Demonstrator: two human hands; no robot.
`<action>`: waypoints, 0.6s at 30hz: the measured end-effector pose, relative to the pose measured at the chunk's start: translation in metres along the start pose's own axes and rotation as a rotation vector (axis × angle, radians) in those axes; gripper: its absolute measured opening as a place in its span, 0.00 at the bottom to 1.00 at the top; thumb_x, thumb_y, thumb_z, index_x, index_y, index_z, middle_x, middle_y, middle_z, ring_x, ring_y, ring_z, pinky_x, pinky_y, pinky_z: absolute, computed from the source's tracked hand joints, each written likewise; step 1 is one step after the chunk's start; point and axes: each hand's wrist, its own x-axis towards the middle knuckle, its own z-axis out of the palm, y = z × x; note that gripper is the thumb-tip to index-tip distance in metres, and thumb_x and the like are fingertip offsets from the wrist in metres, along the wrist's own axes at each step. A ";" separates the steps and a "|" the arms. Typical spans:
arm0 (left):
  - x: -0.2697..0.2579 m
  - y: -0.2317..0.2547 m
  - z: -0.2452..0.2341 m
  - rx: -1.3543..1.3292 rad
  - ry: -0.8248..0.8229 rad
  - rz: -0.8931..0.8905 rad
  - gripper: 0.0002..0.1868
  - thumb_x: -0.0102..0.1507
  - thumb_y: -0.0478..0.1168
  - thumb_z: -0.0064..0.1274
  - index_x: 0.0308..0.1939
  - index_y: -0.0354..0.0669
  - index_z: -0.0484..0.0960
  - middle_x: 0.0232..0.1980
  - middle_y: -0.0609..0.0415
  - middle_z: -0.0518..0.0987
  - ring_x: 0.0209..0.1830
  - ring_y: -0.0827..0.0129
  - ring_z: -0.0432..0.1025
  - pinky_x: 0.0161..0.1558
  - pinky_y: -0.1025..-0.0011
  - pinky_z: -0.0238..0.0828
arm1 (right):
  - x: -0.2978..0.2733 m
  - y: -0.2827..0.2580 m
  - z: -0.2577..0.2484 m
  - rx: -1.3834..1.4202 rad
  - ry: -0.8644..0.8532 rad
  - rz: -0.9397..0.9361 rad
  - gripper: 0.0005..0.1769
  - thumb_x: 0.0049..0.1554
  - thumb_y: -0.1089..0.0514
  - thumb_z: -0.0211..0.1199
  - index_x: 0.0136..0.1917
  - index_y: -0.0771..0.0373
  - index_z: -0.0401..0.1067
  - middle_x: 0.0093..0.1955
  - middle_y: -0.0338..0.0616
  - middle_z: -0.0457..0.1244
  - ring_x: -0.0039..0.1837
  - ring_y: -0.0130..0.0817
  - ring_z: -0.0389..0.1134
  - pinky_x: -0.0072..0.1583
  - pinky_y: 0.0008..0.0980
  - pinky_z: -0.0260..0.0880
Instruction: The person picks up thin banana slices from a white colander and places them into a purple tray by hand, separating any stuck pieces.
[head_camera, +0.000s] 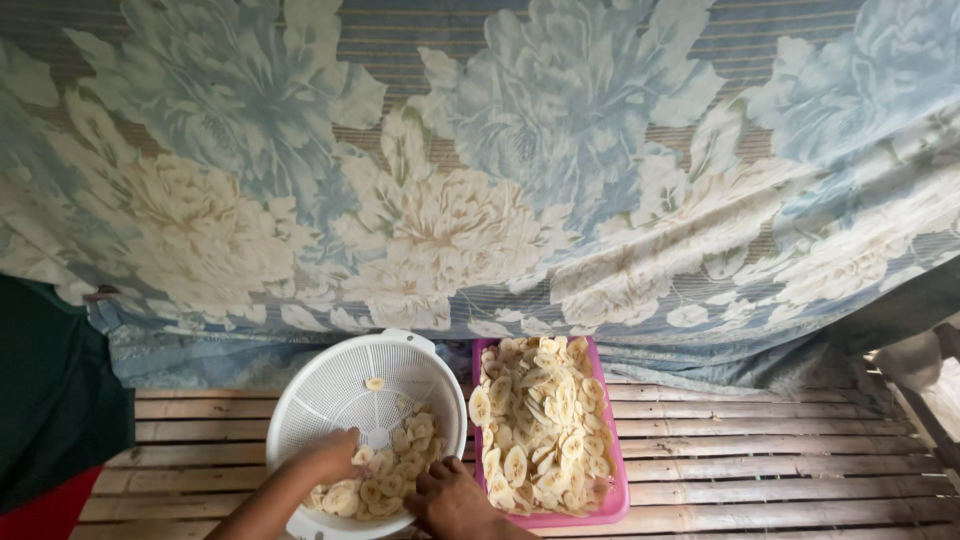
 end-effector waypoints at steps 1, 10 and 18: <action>-0.001 0.001 -0.004 -0.010 0.008 0.012 0.39 0.60 0.60 0.63 0.63 0.37 0.69 0.60 0.42 0.78 0.62 0.52 0.73 0.61 0.58 0.71 | 0.002 0.000 0.002 -0.033 0.026 -0.010 0.10 0.54 0.50 0.65 0.47 0.55 0.75 0.47 0.43 0.63 0.58 0.44 0.66 0.65 0.45 0.61; 0.000 0.008 -0.018 -0.119 -0.165 -0.039 0.48 0.62 0.51 0.66 0.78 0.43 0.55 0.79 0.46 0.60 0.80 0.58 0.57 0.77 0.63 0.55 | 0.003 0.011 0.023 -0.074 0.163 -0.041 0.05 0.58 0.53 0.61 0.44 0.53 0.75 0.45 0.39 0.62 0.56 0.39 0.67 0.64 0.42 0.65; 0.005 0.000 -0.017 -0.110 -0.275 0.041 0.41 0.61 0.50 0.62 0.75 0.46 0.65 0.75 0.49 0.69 0.74 0.60 0.65 0.72 0.65 0.62 | 0.001 0.015 0.024 -0.058 0.078 -0.037 0.05 0.60 0.53 0.60 0.44 0.54 0.74 0.45 0.39 0.62 0.57 0.39 0.66 0.63 0.42 0.64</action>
